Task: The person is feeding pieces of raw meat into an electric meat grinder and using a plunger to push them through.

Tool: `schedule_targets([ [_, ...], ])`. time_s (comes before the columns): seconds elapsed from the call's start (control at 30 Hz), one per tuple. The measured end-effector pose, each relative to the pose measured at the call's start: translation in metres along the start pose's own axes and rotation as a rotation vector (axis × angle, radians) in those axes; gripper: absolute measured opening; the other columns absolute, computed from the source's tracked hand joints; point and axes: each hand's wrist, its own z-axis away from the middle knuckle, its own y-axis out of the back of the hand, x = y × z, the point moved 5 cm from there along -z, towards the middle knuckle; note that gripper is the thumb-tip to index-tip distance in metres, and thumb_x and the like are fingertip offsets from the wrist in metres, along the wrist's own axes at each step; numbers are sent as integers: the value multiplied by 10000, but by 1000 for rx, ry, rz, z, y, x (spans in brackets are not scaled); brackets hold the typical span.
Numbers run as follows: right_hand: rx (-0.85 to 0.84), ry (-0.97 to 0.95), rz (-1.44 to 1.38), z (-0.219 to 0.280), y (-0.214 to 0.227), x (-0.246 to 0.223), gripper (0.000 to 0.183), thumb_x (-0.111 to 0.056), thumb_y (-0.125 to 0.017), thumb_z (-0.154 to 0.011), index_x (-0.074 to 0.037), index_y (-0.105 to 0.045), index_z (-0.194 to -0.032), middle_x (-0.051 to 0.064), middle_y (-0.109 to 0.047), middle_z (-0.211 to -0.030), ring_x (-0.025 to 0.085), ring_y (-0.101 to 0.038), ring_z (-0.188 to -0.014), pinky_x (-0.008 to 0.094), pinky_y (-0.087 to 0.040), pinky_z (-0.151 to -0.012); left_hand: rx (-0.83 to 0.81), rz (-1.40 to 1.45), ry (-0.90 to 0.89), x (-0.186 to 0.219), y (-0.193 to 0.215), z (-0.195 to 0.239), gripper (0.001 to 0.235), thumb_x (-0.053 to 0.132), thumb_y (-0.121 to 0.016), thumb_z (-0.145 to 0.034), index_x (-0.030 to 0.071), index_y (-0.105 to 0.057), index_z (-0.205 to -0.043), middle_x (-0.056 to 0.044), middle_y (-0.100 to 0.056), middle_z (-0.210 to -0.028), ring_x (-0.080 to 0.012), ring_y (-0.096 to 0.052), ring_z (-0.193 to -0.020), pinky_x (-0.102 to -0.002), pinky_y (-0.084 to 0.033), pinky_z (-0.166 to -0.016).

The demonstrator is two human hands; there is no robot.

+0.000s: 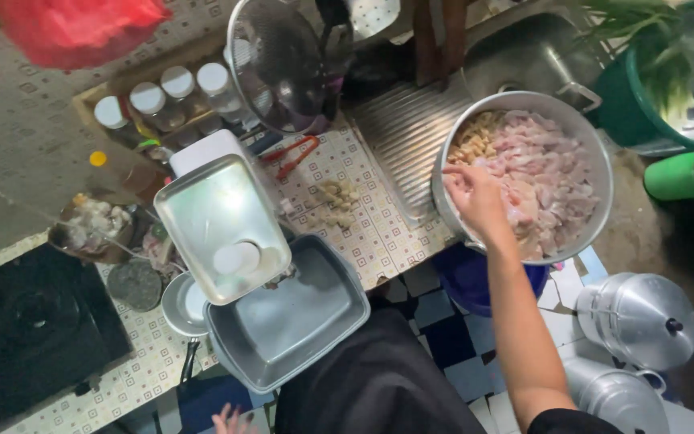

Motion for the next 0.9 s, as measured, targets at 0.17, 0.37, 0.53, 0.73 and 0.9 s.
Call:
schedule_targets([
  [0.17,-238,-332,518,7,-16,156,373,-460,-622,-922,-164,-726,-1124,228,-657,-1151,451,-586,-1131,559,-491,-923,187,-729,-179,91,-131,92,710,543,-417,-931,305,-284,-1587,-46,-537,-1456,-392,-501,-1315,-524,-376,-1026],
  [0.37,-290,-275,692,-16,-49,208,506,-563,-718,-833,-65,-742,-914,232,-712,-1001,435,-658,-1001,507,-531,-843,201,-1152,-394,93,-159,93,688,377,-416,-1000,182,-232,-1634,-142,-617,-1369,-426,-569,-1217,-479,-442,-959],
  [0.53,-322,-271,716,-16,-51,240,348,-290,-732,-829,25,-750,-975,258,-728,-988,446,-708,-961,511,-583,-807,303,-770,-809,165,-205,204,684,279,-496,-1012,16,-256,-1597,-256,-531,-1429,-421,-569,-1213,-490,-431,-953],
  [0.73,-342,-161,653,6,-19,218,193,-305,-656,-825,-178,-726,-952,157,-665,-1152,405,-612,-1120,509,-521,-886,255,-817,-1722,285,-304,368,493,242,-453,-1125,-126,-444,-1453,-308,-556,-1350,-386,-556,-1225,-460,-507,-953],
  [0.9,-260,-71,697,17,-22,238,279,-457,-663,-875,-195,-743,-932,186,-575,-1129,417,-560,-1109,503,-497,-946,81,-1421,-1921,320,-381,390,634,444,-694,-922,158,-524,-1462,-208,-555,-1387,-355,-550,-1248,-499,-515,-935],
])
